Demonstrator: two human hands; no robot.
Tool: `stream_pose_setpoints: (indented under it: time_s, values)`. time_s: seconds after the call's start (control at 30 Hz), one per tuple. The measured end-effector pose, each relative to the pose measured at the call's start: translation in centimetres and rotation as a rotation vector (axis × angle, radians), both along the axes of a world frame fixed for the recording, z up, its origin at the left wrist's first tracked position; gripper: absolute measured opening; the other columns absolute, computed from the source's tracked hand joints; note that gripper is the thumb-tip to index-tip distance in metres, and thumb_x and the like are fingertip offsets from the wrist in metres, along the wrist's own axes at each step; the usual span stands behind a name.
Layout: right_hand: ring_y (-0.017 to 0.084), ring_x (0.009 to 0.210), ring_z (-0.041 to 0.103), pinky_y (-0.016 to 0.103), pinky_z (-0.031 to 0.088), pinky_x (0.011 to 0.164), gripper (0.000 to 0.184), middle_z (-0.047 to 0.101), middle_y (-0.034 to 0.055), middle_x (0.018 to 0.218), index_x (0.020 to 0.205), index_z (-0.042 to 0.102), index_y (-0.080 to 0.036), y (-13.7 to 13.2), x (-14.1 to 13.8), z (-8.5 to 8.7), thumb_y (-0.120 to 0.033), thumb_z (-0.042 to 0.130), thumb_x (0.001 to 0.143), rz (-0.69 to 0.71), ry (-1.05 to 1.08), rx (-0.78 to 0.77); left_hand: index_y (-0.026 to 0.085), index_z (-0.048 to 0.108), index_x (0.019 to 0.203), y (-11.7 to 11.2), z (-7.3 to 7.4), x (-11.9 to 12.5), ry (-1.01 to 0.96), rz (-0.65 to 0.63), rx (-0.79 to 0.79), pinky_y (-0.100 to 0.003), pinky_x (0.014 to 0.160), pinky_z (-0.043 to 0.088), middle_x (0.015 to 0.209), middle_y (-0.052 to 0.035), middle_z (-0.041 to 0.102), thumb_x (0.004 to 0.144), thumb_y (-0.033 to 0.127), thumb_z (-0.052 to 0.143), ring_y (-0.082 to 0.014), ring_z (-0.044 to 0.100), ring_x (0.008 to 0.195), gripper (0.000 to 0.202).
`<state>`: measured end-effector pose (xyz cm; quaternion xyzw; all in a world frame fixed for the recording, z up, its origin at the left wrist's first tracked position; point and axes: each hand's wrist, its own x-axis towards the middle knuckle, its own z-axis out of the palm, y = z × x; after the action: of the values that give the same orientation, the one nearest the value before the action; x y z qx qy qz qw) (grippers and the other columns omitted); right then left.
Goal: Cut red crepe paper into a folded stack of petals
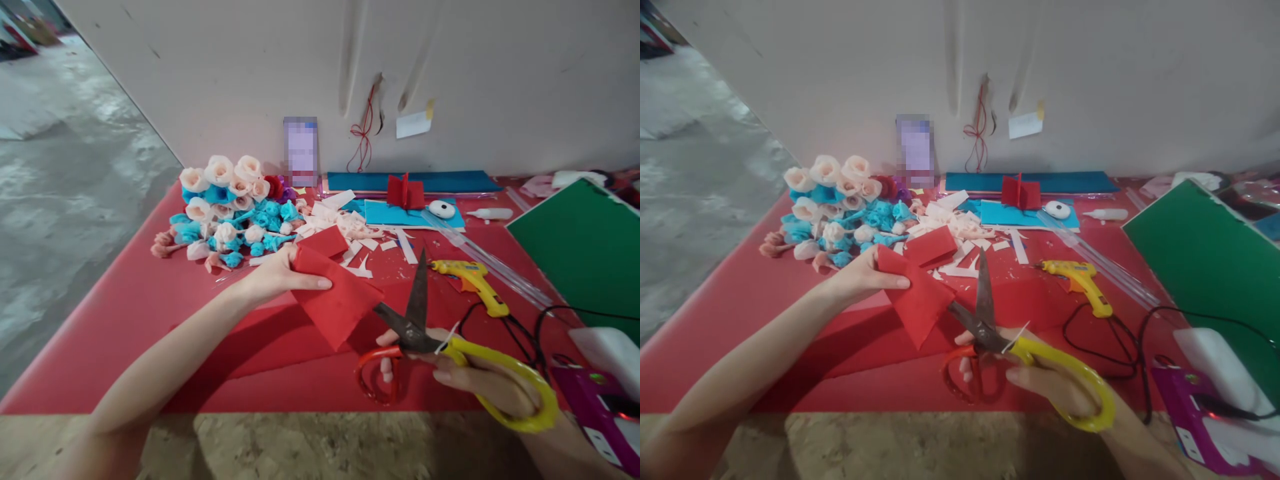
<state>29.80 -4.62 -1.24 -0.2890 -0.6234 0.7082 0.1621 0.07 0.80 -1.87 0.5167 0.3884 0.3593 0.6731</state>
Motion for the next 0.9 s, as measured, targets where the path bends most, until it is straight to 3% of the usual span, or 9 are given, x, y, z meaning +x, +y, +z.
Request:
stream_pose_setpoints:
  time_s: [0.13,0.27,0.53,0.77,0.9]
  values:
    - [0.024,0.121,0.045,0.044,0.029,0.104,0.04,0.056,0.0072,0.125,0.125,0.053,-0.027,-0.1,-0.2,0.6,-0.033,0.05,0.086,0.013,-0.084,0.048,0.018,0.074,0.072,-0.2,0.5,-0.1,0.082,-0.086,0.058,-0.018,0.057,0.055,0.073,-0.0022,0.073,0.063,0.024,0.077,-0.015,0.068,0.064,0.011]
    - [0.025,0.114,0.051,0.045,0.034,0.1,0.041,0.061,0.0092,0.114,0.123,0.055,-0.024,-0.1,-0.7,1.0,-0.037,0.05,0.085,0.022,-0.145,0.003,0.017,0.073,0.068,-0.4,1.1,0.0,0.172,-0.187,0.156,-0.017,0.054,0.053,0.066,-0.0016,0.072,0.064,0.023,0.075,-0.0148,0.067,0.061,0.008]
    - [0.018,0.086,0.059,0.033,0.046,0.078,0.029,0.063,0.0052,0.089,0.11,0.058,-0.024,-0.1,-2.5,1.2,-0.036,0.048,0.086,0.049,0.044,-0.06,0.02,0.075,0.078,-0.7,1.7,0.2,0.215,-0.257,0.266,-0.016,0.055,0.052,0.071,-0.0012,0.073,0.066,0.021,0.073,-0.0143,0.067,0.061,0.011]
    - [0.015,0.071,0.054,0.029,0.044,0.067,0.027,0.056,0.0044,0.077,0.096,0.058,-0.02,-0.5,-3.3,0.8,-0.042,0.052,0.083,-0.001,-0.005,-0.13,0.02,0.075,0.08,-0.5,1.9,-0.1,0.204,-0.313,0.322,-0.02,0.057,0.054,0.073,-0.0025,0.073,0.069,0.019,0.071,-0.0158,0.067,0.061,0.012]
    - [0.008,0.054,0.044,0.021,0.035,0.049,0.031,0.049,-0.0002,0.065,0.084,0.054,-0.016,-1.0,-3.4,0.0,-0.047,0.056,0.08,-0.055,-0.04,-0.127,0.021,0.075,0.08,-0.5,1.9,-0.4,0.215,-0.295,0.331,-0.019,0.058,0.053,0.075,-0.0023,0.074,0.069,0.019,0.071,-0.0162,0.067,0.064,0.012]
